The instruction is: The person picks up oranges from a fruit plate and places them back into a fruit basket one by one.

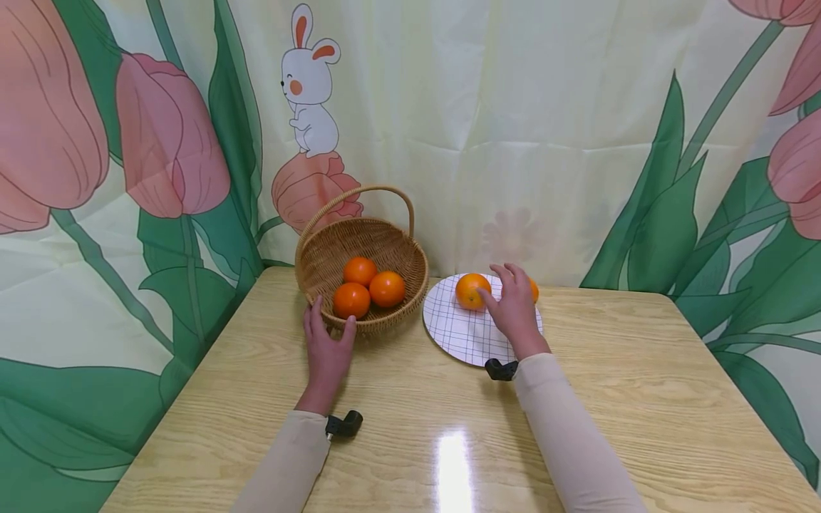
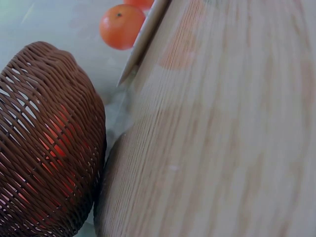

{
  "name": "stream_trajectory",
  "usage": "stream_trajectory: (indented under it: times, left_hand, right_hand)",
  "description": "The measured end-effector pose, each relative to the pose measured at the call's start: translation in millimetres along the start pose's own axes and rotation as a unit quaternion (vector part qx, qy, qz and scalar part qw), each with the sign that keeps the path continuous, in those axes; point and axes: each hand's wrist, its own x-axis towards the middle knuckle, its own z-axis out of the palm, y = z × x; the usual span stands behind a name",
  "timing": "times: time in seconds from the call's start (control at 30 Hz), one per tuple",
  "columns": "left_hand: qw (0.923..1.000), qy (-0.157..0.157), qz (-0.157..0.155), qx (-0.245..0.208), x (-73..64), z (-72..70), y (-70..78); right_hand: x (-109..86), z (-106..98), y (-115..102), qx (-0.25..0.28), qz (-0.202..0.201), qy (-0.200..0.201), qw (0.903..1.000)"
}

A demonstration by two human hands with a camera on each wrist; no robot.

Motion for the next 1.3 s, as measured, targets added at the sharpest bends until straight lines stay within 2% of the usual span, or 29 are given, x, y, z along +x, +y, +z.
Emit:
stream_trajectory:
  times: [0.23,0.43,1.03,1.3]
  left_hand:
    - [1.0000,-0.005,-0.004,0.000,0.0,-0.5,0.6]
    - [1.0000,-0.004,-0.008,-0.002,0.0,-0.2,0.0]
    - [0.9999,0.003,0.009,0.004,0.6,-0.1,-0.8]
    - [0.9999,0.003,0.009,0.003,-0.1,-0.3,1.1]
  right_hand:
    - [3.5,-1.1,8.1,-0.018,0.008,-0.002,0.9998]
    - [5.4,-1.6,12.7,-0.017,0.034,-0.019,0.9991]
    - [9.1,-0.7,27.3,-0.050,0.087,-0.054,0.9935]
    - [9.3,0.4,34.4,-0.050,0.092,-0.072,0.9919]
